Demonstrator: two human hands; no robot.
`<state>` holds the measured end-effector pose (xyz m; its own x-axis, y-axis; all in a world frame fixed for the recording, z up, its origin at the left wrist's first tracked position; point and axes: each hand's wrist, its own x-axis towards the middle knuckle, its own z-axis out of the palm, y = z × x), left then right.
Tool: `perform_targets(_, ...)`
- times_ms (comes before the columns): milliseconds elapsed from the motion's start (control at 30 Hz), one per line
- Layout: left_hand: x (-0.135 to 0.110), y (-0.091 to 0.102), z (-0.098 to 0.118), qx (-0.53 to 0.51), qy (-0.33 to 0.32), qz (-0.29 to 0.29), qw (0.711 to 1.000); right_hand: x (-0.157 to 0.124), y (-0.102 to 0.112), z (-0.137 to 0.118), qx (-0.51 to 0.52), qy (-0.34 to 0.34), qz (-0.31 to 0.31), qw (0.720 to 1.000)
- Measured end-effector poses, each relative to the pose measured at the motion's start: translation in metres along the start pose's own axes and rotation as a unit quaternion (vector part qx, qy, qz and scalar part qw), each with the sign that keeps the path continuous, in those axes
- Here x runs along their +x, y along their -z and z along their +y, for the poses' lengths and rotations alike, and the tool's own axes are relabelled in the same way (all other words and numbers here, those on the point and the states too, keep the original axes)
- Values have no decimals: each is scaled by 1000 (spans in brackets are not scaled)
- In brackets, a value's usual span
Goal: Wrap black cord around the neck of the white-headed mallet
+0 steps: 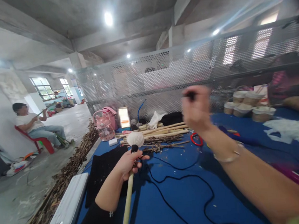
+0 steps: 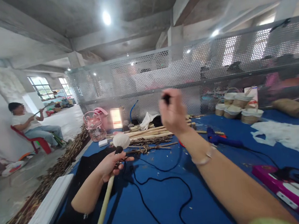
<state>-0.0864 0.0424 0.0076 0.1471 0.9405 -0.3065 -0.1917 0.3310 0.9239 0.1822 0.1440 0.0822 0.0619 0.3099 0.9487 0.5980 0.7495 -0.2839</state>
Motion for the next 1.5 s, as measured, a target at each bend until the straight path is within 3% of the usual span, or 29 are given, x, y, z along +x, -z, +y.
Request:
perform_targets(100, 2, -1, -3, 33, -6, 52, 998, -9, -31, -21, -36, -18, -79, 996)
perform_targets(233, 4, 2, -4, 31, -24, 43, 998, -39, -17, -37, -15, -21, -158, 987)
perform_targets(300, 0, -1, -4, 41, -33, 18, 998, -58, -8, -47, 49, -80, -240, 966)
perform_targets(367, -7, -9, -4, 69, -34, -29, 997, -78, -5, -60, 149, -208, -319, 913)
perform_targets(433, -19, -23, -5, 92, -36, -103, 990, -96, -7, -74, 272, -348, -353, 825)
perform_targets(500, -31, -41, -5, 90, -46, -174, 979, -110, -10, -87, 398, -426, -347, 735)
perform_targets(600, -46, -66, -6, 95, -67, -214, 970, -124, -4, -100, 541, -412, -379, 628)
perform_targets(633, -50, -72, -6, 111, -74, -218, 967, -125, 0, -102, 559, -384, -415, 606)
perform_targets(700, -54, -76, -5, 148, -88, -216, 961, -126, 13, -101, 540, -312, -516, 588)
perform_targets(767, -55, -72, -1, 173, -94, -191, 962, -121, 29, -94, 463, -246, -603, 602)
perform_targets(833, -54, -62, 4, 187, -95, -150, 966, -114, 45, -79, 360, -231, -628, 650)
perform_targets(900, -53, -50, 10, 191, -106, -104, 970, -103, 60, -57, 256, -263, -572, 734)
perform_targets(967, -52, -39, 14, 186, -121, -61, 973, -92, 72, -32, 137, -299, -467, 821)
perform_targets(1033, -54, -34, 15, 174, -126, -43, 976, -82, 78, -16, -14, -302, -353, 885)
perform_targets(1100, -58, -37, 11, 183, -121, -43, 975, -77, 74, -20, -66, -305, -270, 911)
perform_targets(1167, -63, -47, 4, 220, -116, -51, 967, -81, 61, -45, 41, -334, -256, 906)
perform_targets(1200, -65, -53, 0, 243, -119, -57, 961, -87, 52, -63, 141, -351, -267, 886)
perform_targets(1233, -66, -60, -4, 265, -129, -61, 954, -95, 42, -82, 254, -370, -302, 841)
perform_targets(1300, -68, -71, -9, 302, -169, -66, 936, -115, 25, -116, 430, -378, -374, 730)
perform_targets(1400, -68, -76, -5, 324, -217, -51, 919, -138, 21, -141, 534, -422, -455, 575)
perform_targets(1433, -67, -74, -1, 325, -225, -40, 918, -140, 27, -142, 534, -433, -484, 542)
perform_targets(1500, -65, -65, 11, 323, -240, -4, 915, -131, 47, -136, 495, -420, -557, 518)
